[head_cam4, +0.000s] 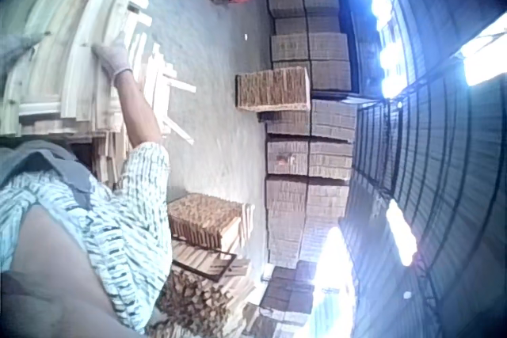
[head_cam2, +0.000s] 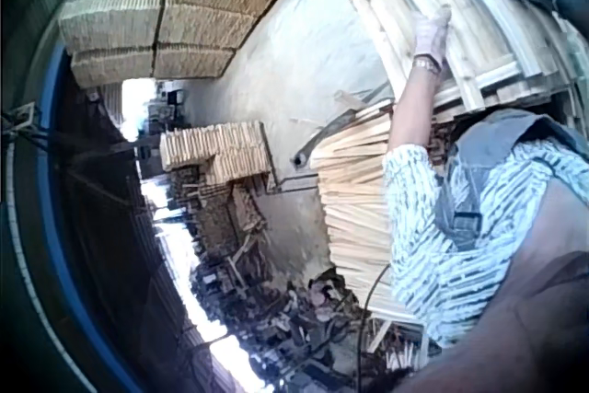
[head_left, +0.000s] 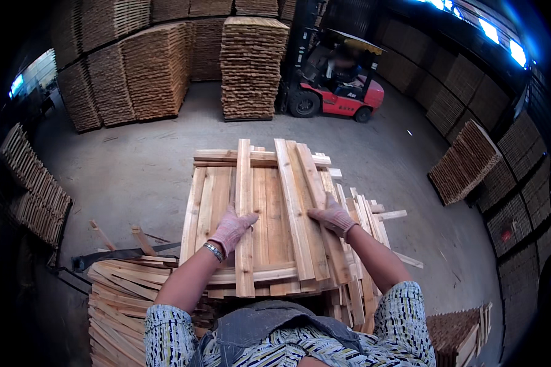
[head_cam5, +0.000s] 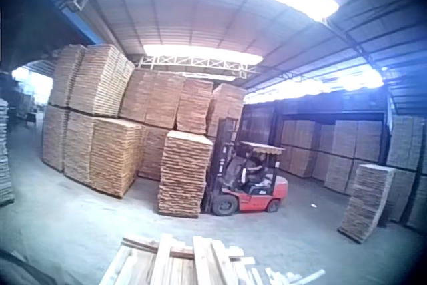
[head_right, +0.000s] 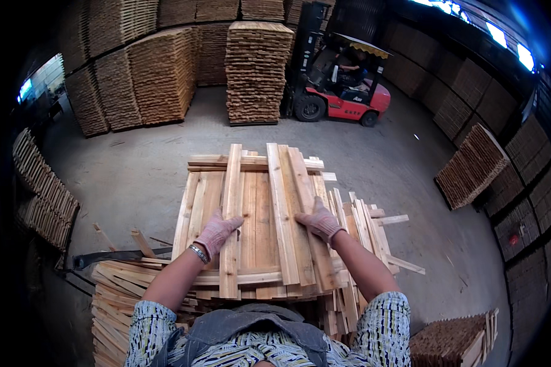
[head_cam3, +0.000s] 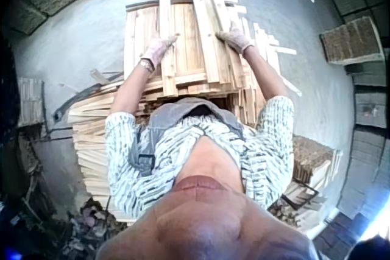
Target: The person stacks light-colored wooden planks into a neat pile on the floor. They repeatedly pick up planks from a disorganized pile and place them onto a growing stack, aligning them carefully.
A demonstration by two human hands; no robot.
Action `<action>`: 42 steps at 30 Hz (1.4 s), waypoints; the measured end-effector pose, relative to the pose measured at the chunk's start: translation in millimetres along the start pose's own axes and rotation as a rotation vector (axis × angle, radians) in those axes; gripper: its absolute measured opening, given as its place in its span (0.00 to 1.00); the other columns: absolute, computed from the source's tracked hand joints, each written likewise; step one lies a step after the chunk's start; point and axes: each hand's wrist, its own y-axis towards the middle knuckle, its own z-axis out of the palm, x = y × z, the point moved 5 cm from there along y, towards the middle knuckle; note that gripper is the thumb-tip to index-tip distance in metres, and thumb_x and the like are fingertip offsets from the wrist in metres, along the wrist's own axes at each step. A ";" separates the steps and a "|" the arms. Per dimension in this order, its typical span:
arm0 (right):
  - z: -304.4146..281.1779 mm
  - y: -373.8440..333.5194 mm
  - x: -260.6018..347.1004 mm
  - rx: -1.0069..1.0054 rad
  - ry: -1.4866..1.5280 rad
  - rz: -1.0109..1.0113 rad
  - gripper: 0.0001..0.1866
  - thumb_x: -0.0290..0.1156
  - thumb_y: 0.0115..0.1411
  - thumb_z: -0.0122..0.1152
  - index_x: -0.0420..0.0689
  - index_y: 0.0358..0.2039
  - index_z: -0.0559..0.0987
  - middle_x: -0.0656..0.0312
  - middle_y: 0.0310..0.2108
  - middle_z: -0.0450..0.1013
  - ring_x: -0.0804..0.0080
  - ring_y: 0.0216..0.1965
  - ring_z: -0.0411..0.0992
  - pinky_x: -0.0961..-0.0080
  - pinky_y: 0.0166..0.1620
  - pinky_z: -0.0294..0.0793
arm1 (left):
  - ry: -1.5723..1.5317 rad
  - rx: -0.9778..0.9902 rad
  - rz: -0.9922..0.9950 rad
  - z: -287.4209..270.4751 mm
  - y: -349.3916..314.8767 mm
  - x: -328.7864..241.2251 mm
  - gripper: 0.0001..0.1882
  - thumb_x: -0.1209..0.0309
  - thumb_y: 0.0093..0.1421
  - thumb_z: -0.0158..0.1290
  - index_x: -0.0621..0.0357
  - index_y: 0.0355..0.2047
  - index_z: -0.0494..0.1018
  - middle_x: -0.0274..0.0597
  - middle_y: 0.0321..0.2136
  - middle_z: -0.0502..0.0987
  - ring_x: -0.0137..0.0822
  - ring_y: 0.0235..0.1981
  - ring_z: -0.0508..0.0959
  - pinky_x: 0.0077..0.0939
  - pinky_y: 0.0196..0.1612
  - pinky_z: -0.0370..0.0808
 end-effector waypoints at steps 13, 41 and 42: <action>140.6 -28.5 138.7 0.179 0.353 -0.182 0.41 0.51 0.67 0.52 0.36 0.69 0.51 0.42 0.44 0.73 0.57 0.42 0.75 0.63 0.47 0.77 | 0.320 -0.230 0.059 -92.6 -2.5 19.5 0.42 0.49 0.67 0.48 0.58 0.72 0.48 0.60 0.57 0.72 0.49 0.54 0.75 0.38 0.56 0.73; 47.9 7.0 63.3 -0.148 -0.408 -0.054 0.59 0.51 0.55 0.68 0.40 0.73 0.41 0.35 0.63 0.63 0.47 0.64 0.65 0.65 0.67 0.62 | 0.251 -0.213 -0.008 -80.8 -19.3 -3.7 0.44 0.51 0.64 0.50 0.56 0.73 0.45 0.63 0.62 0.67 0.51 0.59 0.71 0.35 0.61 0.68; 59.1 16.8 54.8 -0.082 -0.302 -0.064 0.59 0.50 0.55 0.68 0.40 0.73 0.40 0.35 0.62 0.64 0.47 0.63 0.66 0.64 0.66 0.63 | 0.253 -0.211 -0.005 -84.9 -14.8 1.7 0.44 0.50 0.65 0.49 0.54 0.74 0.45 0.63 0.62 0.67 0.51 0.59 0.71 0.35 0.61 0.67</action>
